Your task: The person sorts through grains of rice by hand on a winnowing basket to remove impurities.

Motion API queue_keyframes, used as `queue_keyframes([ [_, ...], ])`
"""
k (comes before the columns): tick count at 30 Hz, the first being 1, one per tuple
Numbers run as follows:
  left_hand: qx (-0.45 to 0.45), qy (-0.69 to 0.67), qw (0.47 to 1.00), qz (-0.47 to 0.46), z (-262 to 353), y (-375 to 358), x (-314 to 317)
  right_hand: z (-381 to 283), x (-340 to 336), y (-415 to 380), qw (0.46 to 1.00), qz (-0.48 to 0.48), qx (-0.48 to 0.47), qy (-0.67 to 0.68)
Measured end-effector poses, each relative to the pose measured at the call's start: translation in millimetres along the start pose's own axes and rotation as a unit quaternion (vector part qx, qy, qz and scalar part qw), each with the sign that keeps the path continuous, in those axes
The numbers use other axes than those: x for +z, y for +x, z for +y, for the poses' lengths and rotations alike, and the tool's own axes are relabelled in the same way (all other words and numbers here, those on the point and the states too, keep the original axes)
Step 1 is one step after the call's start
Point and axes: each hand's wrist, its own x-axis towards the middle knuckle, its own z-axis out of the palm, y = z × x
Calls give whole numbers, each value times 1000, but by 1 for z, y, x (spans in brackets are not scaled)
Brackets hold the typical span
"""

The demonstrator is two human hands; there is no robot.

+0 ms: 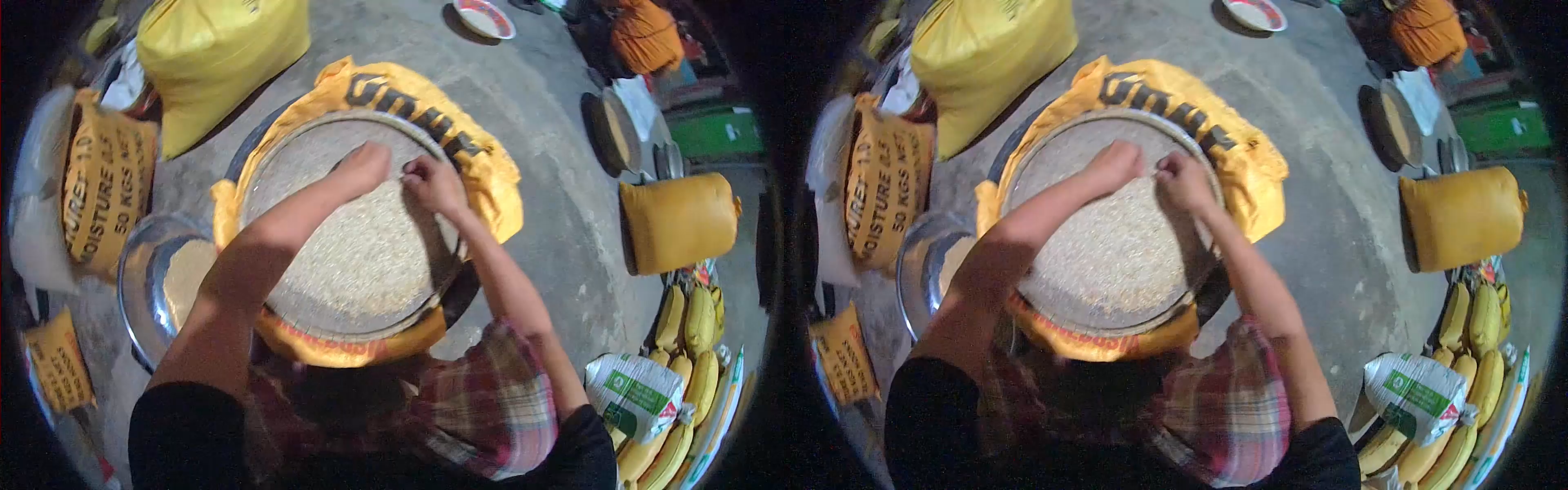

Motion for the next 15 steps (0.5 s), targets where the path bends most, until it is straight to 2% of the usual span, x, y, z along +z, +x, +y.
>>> queue_keyframes([
  [3, 23, 83, 996, 22, -17, 1, 12, -10, 5, -2, 996, -9, -56, -64],
  [4, 38, 88, 995, 34, -9, 6, -2, -10, 0, 0, 998, -11, -33, -56],
  [6, -29, -20, 996, -85, -4, -2, -17, -18, -7, -7, 998, -28, 55, -8],
  [7, -23, -19, 996, -81, -6, -4, -17, -15, -10, -8, 998, -23, 52, -11],
  [8, -76, -195, 974, -90, -10, -6, -15, -9, -12, -9, 996, -33, 84, 25],
  [9, -127, -365, 917, -98, -10, -8, -14, -12, -16, -10, 990, -43, 117, 63],
  [10, -122, -364, 918, -95, -9, -6, -14, -16, -18, -12, 989, -33, 124, 69],
  [12, -161, -474, 851, -158, -7, -7, -12, -24, -21, -14, 990, -33, 107, 82],
  [13, -159, -474, 852, -157, 3, -11, -17, -39, -25, -14, 990, -36, 94, 97],
  [14, -201, -551, 798, -139, 14, -16, -20, -54, -31, -16, 999, -27, 21, 10],
  [15, -243, -622, 735, -118, 25, -20, -20, -70, -32, -17, 999, -28, 21, 10],
])
